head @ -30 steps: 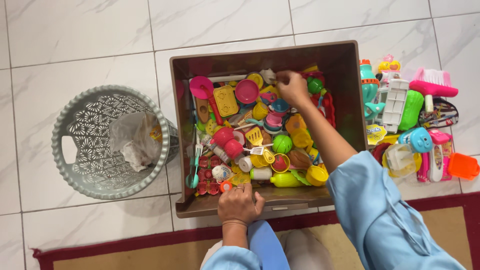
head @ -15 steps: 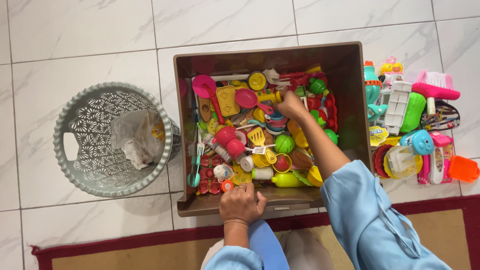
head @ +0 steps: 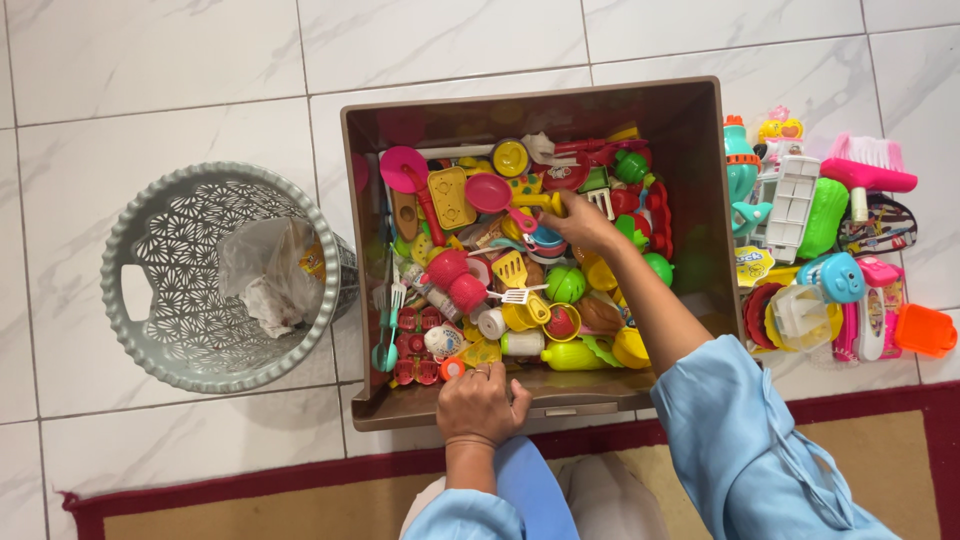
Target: The person sits on the floor and removes various plastic toys from a brown drawer, placing them one by one onto the tiled floor beside the drawer. The items include toy phones, kitchen sets, and small containers.
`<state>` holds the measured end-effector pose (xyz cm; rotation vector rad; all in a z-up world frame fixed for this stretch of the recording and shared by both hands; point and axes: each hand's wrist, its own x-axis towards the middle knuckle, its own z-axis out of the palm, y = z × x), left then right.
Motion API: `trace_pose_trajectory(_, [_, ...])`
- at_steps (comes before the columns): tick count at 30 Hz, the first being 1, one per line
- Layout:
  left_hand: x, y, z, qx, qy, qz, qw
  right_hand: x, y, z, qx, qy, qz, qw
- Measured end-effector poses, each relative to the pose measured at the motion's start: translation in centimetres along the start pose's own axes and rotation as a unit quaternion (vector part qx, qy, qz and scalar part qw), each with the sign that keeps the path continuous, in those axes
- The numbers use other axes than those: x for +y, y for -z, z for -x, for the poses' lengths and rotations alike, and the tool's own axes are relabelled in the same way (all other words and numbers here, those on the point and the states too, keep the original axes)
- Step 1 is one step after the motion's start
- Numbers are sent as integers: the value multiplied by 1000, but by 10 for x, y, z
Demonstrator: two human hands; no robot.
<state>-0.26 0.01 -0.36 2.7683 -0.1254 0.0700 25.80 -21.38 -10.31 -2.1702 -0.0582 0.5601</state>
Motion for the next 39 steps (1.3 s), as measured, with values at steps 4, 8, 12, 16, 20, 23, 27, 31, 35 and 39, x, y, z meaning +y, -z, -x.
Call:
trace_pose_trajectory(4, [0,-1,0,-2,0,-2,1000,-3,1,1,-9,-15,6,1000])
trace_pose_trajectory(8, [0,0,0,-2,0,-5,1000,-5,4,2,-20,-13,-17,1000])
trace_pose_trajectory(12, [0,1,-1,-16,4,-3,1000,-5,7,5,-24,-14,-37,999])
trace_pose_trajectory(16, [0,2,0,-4,-1,-3,1000,1,7,4,-6,-47,-20,999])
trace_pose_trajectory(20, [0,2,0,0,-1,-2,1000,13,5,2,10,-32,-37,999])
trace_pose_trajectory(23, [0,2,0,-4,-1,-6,1000,17,3,1,18,-52,-12,998])
trace_pose_trajectory(27, [0,2,0,-3,-2,-6,1000,19,0,3,55,-35,-49,997])
trace_pose_trajectory(31, [1,2,0,-8,1,-2,1000,25,-2,5,85,5,-102,991])
trace_pose_trajectory(35, [2,3,-1,-4,2,-1,1000,23,-2,7,122,10,-77,990])
trace_pose_trajectory(39, [1,3,-1,4,-1,0,1000,11,0,10,154,17,-33,987])
